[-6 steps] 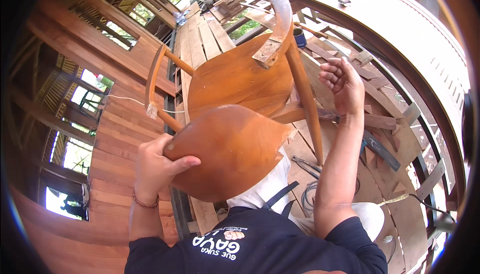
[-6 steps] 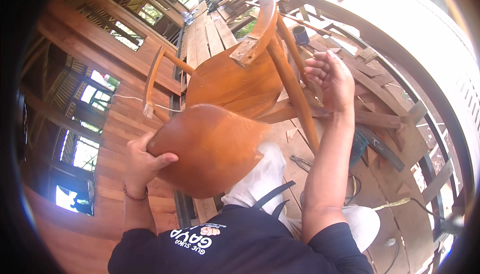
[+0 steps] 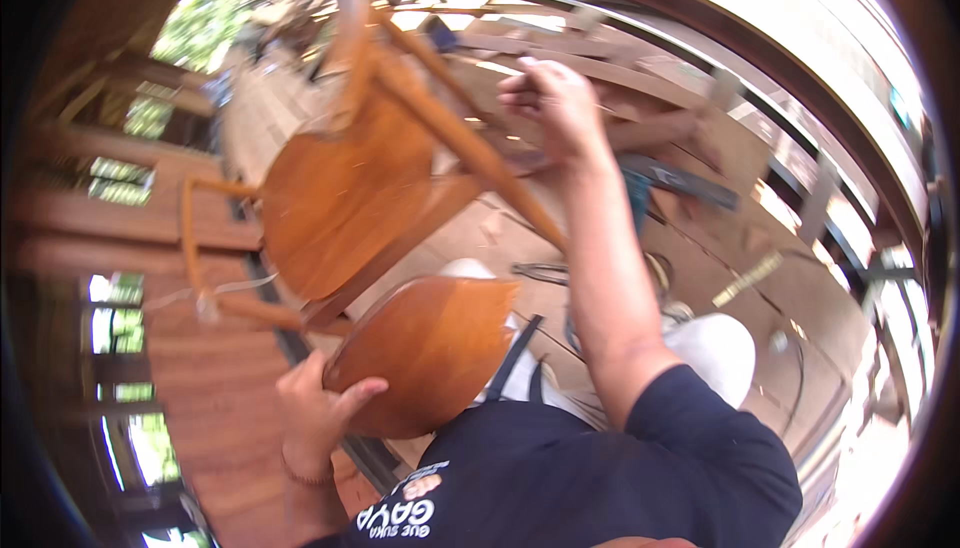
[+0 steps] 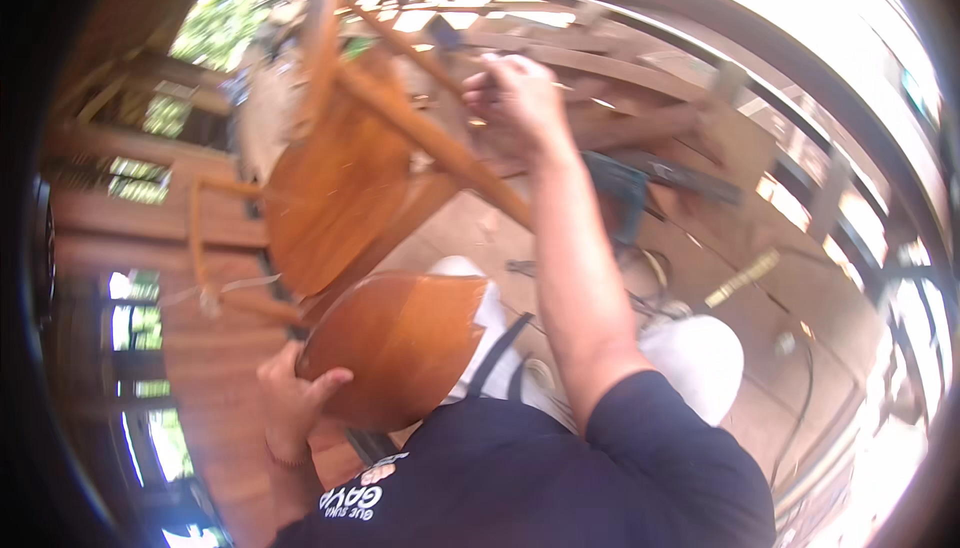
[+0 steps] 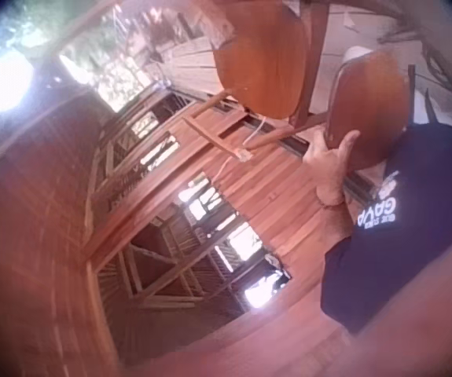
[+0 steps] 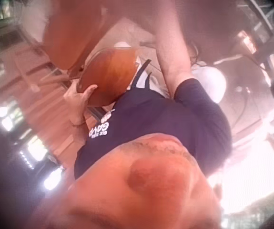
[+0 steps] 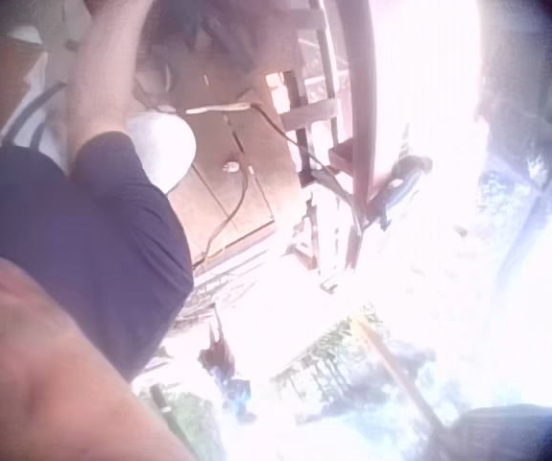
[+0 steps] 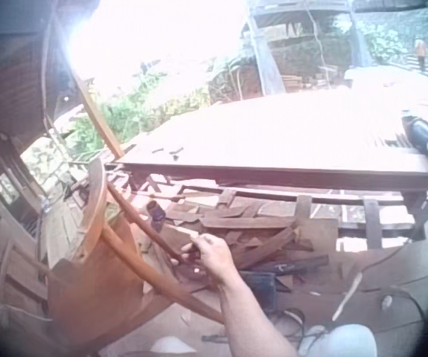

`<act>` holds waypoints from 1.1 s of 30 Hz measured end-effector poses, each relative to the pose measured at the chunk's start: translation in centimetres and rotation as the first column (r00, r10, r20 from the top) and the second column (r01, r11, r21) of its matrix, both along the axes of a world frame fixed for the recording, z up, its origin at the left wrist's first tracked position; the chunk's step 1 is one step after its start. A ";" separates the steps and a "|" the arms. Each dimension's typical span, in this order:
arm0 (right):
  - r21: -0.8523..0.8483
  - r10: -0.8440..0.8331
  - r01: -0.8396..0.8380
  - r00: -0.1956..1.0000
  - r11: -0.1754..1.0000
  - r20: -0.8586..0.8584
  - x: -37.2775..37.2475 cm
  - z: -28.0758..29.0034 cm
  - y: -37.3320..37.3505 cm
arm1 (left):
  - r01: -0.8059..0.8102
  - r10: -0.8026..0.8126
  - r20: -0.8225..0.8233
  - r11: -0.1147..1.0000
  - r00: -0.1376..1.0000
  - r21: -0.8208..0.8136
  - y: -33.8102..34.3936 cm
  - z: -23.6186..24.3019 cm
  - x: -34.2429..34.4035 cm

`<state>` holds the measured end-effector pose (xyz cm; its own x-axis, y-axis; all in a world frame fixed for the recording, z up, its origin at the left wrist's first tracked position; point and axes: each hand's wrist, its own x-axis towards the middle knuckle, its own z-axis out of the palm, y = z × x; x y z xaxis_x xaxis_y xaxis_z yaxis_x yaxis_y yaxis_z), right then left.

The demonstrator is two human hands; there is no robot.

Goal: The person repairs a wooden chair by using a power drill to remove a broken piece, then uses an angle grinder to smooth the edges. They repeatedly test the fit of the detached piece against the chair frame.

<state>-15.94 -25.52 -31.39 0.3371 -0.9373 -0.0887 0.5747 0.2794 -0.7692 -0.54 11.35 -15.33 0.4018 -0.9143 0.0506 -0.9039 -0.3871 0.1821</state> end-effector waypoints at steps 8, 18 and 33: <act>-0.433 -0.396 0.256 0.878 0.864 -0.271 -6.6 8.0 0.0 | 0.407 -0.319 -0.276 0.832 0.907 0.377 -3.1 -0.7 -3.0; -0.503 -0.346 0.063 -0.653 0.862 -0.674 -38.1 20.8 -4.0 | 0.408 -0.240 -0.386 0.797 0.891 0.446 -6.1 -8.6 3.3; -0.502 -0.289 0.198 -0.619 0.842 -0.730 -56.7 13.9 0.0 | 0.409 -0.366 -0.310 0.908 0.877 0.085 -7.9 -13.0 3.2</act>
<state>-72.68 -25.55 -17.47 -0.4614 -0.8466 0.2654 -0.8852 0.4189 -0.2024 2.64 3.42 -28.33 -0.0092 -0.9879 -0.1546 -0.9060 -0.0573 0.4195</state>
